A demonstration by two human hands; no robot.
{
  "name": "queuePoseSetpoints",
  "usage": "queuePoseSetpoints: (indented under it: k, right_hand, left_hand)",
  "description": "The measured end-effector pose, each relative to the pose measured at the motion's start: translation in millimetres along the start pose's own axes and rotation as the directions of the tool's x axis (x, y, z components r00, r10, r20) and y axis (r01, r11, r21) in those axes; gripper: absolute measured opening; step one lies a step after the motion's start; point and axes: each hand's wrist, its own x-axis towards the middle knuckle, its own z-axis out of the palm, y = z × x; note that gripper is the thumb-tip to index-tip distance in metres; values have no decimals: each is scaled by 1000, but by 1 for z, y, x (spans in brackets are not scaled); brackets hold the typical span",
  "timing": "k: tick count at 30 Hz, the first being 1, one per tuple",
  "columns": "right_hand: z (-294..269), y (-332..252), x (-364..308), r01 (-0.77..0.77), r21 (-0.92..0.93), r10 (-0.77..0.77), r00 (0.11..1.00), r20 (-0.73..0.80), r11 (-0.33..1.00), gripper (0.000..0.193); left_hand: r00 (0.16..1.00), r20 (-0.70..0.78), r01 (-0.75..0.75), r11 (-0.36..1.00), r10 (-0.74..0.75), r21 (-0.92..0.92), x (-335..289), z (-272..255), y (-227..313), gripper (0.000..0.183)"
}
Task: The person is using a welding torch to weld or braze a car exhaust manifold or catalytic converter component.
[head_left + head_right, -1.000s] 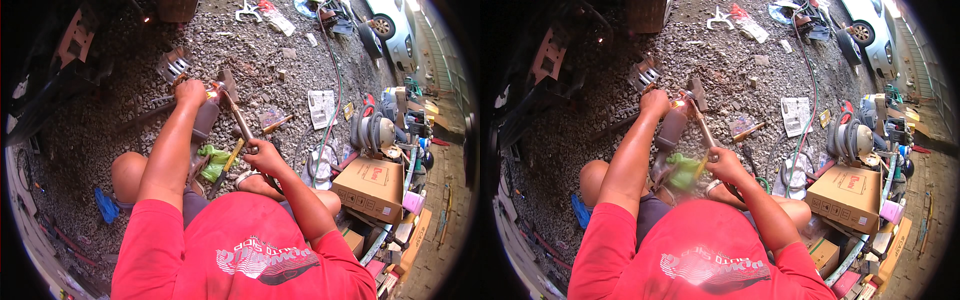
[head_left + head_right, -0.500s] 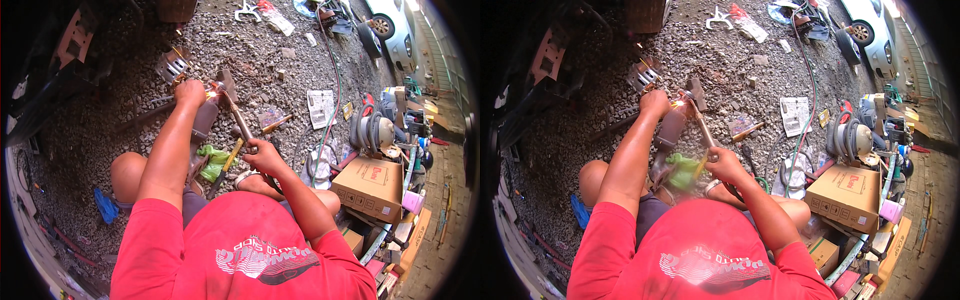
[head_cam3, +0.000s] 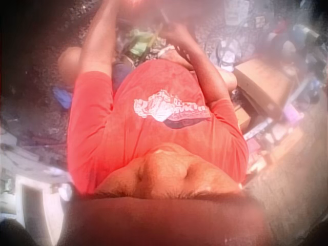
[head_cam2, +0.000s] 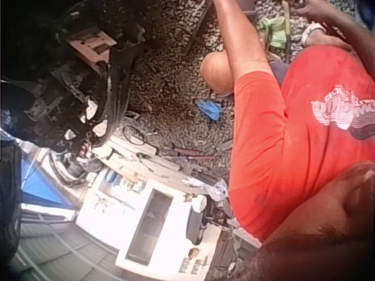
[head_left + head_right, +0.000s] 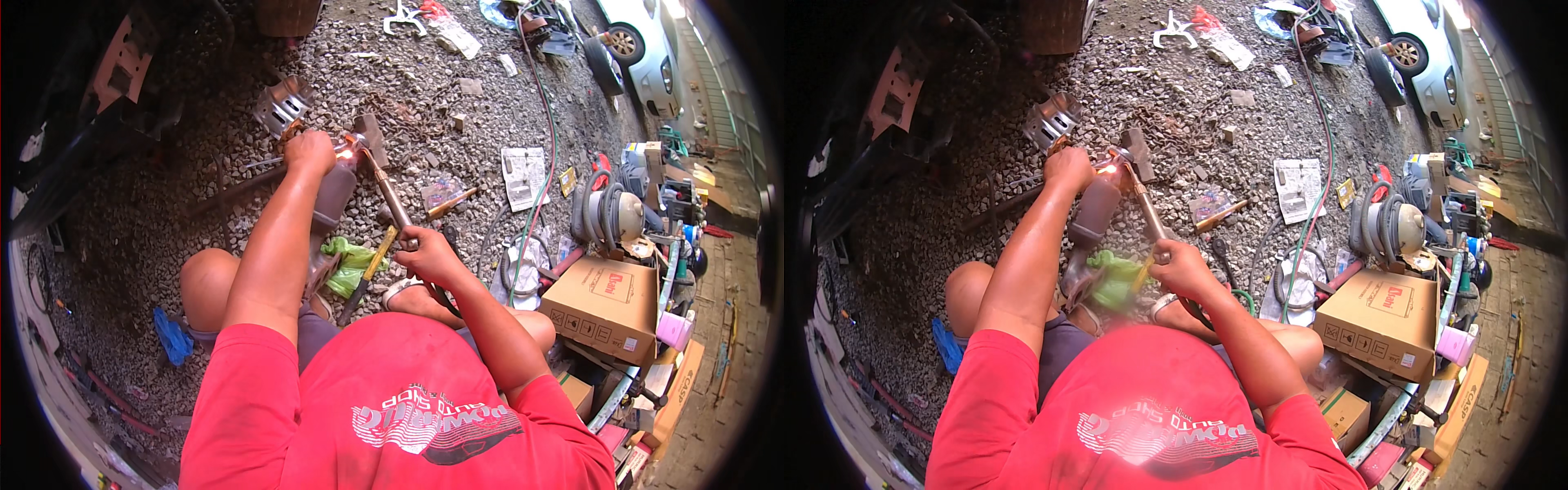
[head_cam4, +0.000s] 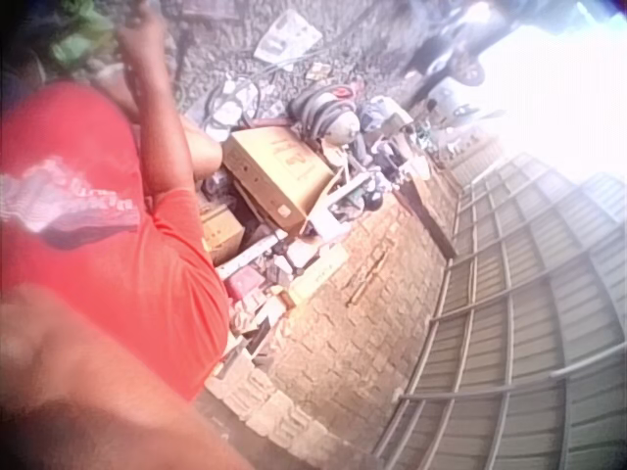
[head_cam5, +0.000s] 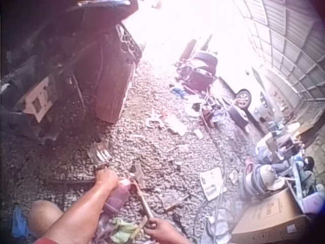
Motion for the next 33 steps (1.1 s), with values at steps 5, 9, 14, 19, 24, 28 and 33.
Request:
queuePoseSetpoints:
  k: [5, 9, 14, 19, 24, 28, 33]
  right_hand:
    - [-1, 5, 1, -9, -3, 9, 1000, -3, 1000, 27]
    - [0, 3, 0, 1, -3, -1, 1000, 2, 1000, 26]
    - [0, 1, 0, 2, -6, -2, 1000, -4, 1000, 24]
    - [1, 5, 3, -6, 3, 6, 1000, -2, 1000, 25]
    - [2, 6, 5, -5, 10, 5, 1000, 2, 1000, 26]
    - [0, 3, 2, -6, 1, 6, 1000, -5, 1000, 26]
    - [1, 3, 3, -5, -1, 5, 1000, -13, 1000, 27]
  left_hand:
    - [998, 60, 0, 999, -2, 33, -8, -10, 13, 31]
    - [998, 55, 2, 1000, -3, 32, -7, -8, 8, 31]
    - [999, 40, -3, 1000, 2, 30, -6, -7, 8, 31]
    - [999, 35, -12, 999, 11, 39, -5, -6, 8, 31]
    - [999, 40, -3, 999, 0, 52, -4, -3, 7, 31]
    - [1000, 26, -6, 999, 5, 33, -3, -3, 9, 31]
    - [1000, 0, 22, 1000, -22, 9, 2, -3, 7, 31]
